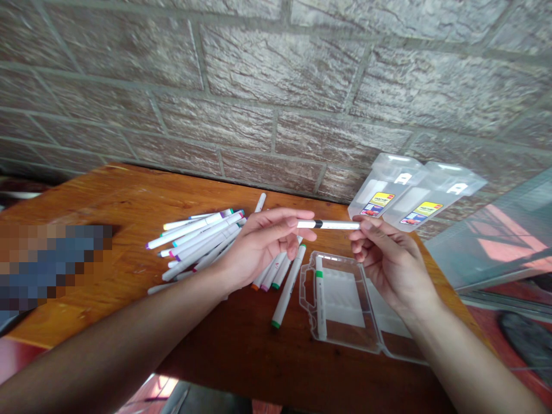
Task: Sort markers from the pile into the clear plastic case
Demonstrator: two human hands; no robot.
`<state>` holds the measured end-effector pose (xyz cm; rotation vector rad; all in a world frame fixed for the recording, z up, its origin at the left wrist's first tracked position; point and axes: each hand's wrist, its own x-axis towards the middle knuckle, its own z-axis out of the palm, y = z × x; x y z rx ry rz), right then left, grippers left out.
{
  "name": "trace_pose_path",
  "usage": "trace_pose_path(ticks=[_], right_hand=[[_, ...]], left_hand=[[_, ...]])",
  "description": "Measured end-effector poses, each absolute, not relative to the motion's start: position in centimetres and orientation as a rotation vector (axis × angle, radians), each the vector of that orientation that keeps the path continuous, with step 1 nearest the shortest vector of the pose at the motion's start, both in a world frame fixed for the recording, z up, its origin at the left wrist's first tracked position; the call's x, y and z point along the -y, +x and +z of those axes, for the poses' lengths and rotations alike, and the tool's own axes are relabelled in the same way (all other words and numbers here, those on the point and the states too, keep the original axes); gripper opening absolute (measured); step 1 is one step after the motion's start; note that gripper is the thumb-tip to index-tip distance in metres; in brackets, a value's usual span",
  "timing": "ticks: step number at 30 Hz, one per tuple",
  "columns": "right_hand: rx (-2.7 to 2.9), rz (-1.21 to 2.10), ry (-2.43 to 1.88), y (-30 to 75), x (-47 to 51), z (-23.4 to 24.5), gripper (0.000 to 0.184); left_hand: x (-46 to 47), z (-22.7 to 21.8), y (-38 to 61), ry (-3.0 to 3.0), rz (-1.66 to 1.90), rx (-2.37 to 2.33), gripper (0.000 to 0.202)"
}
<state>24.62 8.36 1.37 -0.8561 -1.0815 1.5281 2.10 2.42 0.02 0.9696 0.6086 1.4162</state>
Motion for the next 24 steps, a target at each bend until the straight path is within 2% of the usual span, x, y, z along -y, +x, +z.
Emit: trace_pose_path(ticks=[11,24], right_hand=[[1.043,1.549,-0.868,24.51,-8.3,1.53,0.034],[1.073,1.53,-0.866,24.63,-8.24,1.53,0.027]], left_hand=[[-2.19,0.16,1.99,0.999,1.362,-0.524,0.028],[-2.23,0.09,2.08,1.025,1.402,-0.647,0.024]])
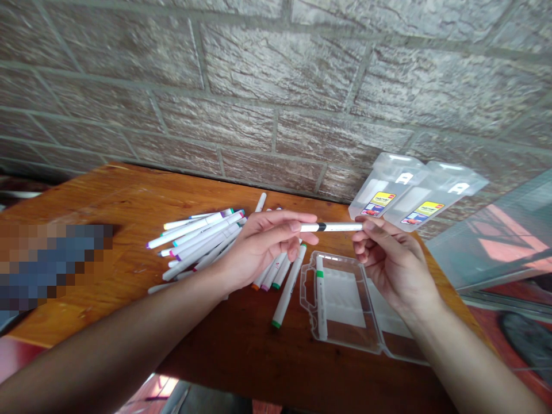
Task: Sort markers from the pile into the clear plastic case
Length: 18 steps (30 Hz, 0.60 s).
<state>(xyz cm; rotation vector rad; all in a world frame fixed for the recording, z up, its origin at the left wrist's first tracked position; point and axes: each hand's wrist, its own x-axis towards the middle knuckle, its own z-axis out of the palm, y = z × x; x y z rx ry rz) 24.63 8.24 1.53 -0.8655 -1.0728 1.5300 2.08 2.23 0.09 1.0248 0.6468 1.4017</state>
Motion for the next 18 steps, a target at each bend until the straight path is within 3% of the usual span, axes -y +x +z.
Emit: trace_pose_path(ticks=[18], right_hand=[[1.154,1.404,-0.865,24.59,-7.74,1.72,0.017]], left_hand=[[-2.54,0.23,2.51,0.929,1.397,-0.802,0.027]])
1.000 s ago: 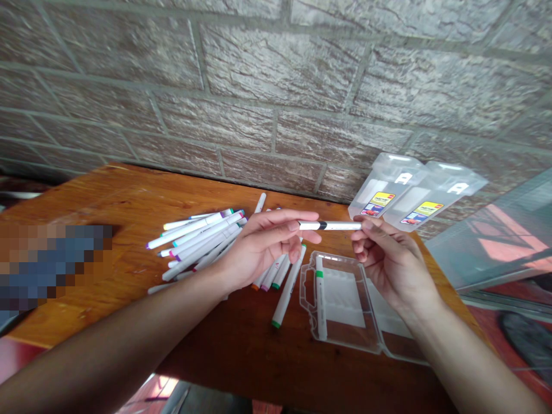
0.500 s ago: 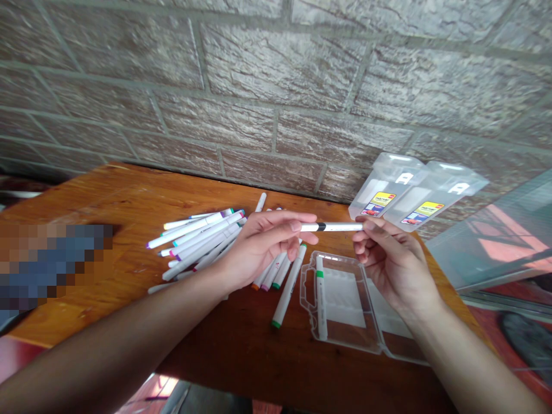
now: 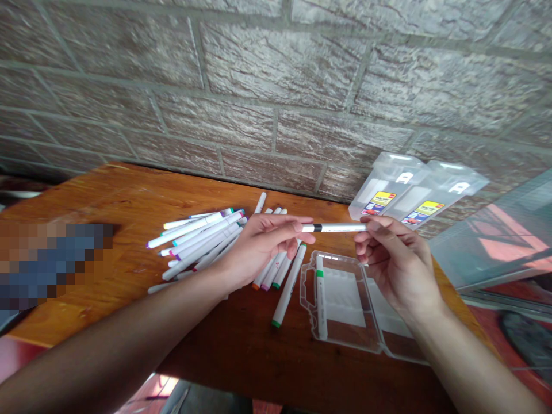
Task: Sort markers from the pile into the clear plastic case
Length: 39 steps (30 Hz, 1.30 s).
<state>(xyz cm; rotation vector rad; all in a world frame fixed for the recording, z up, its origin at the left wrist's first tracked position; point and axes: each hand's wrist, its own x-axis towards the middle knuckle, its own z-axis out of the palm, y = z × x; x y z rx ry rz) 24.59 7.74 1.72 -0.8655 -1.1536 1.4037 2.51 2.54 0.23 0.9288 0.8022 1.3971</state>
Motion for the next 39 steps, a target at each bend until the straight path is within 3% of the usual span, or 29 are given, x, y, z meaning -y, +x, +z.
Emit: trace_pose_path(ticks=[13,17,39], right_hand=[[1.413,1.256,-0.821,24.7,-7.5,0.8,0.018],[1.542,1.061,-0.897,24.5,-7.5,0.6,0.019],[1.973,0.529,-0.962,24.6,-6.3,-0.2,0.024]], left_hand=[[-2.5,0.2,2.4,1.192,1.358,-1.107,0.027],[-2.4,0.2,2.4,1.251,1.341,-1.176,0.026],[-1.4,-1.1,3.7,1.655,1.284,-1.152,0.02]])
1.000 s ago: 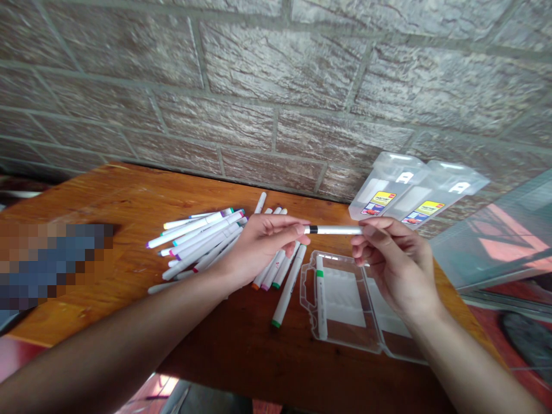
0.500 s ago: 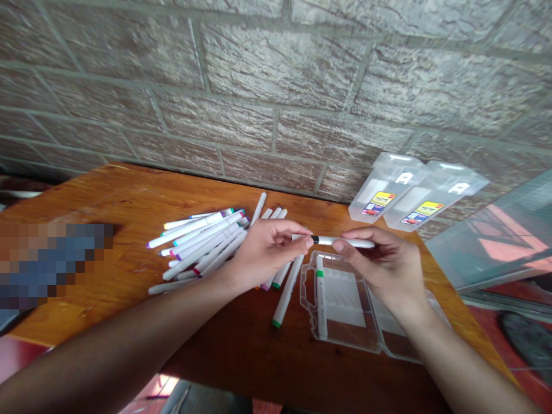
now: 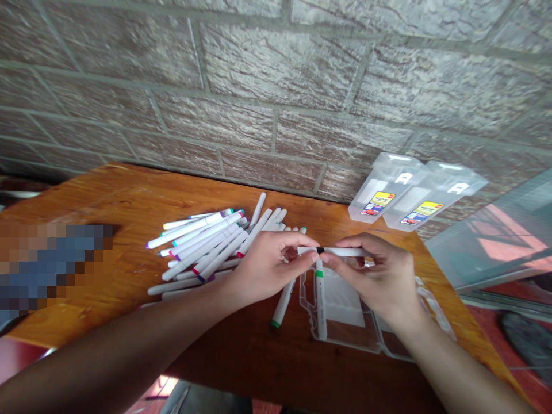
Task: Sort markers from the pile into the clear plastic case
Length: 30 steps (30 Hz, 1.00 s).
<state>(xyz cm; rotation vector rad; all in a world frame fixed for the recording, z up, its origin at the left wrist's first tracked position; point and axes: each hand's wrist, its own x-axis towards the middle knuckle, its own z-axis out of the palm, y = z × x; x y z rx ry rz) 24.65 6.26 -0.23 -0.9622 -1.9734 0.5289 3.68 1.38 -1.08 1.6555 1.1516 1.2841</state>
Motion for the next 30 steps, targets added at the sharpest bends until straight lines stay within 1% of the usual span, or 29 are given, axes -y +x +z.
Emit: trace_pose_path(ticks=[6,12,19,23,30], right_hand=[[1.967,0.531,-0.977,24.67,-6.41,-0.31,0.026],[1.985,0.529,-0.948,24.64,-6.37,-0.19,0.021],[1.959,0.605,-0.923,24.46,-6.29,-0.23,0.019],[1.933,0.612,-0.926,24.43,-6.26,-0.24,0.019],[1.855,0.752,-0.929,24.22,-6.38,0.11,0.018]], left_hand=[[-1.52,-1.5,3.64,1.666,1.283,-1.12,0.025],[-1.62,-1.3,3.52,1.738,1.31,-1.118,0.02],[-1.81,-1.16,3.32,1.729,1.327,-1.135,0.017],[-1.91,-1.05,3.19,1.714,1.311,-1.152,0.019],[-2.08,-1.11,2.92,1.649,1.314,-1.177,0.024]])
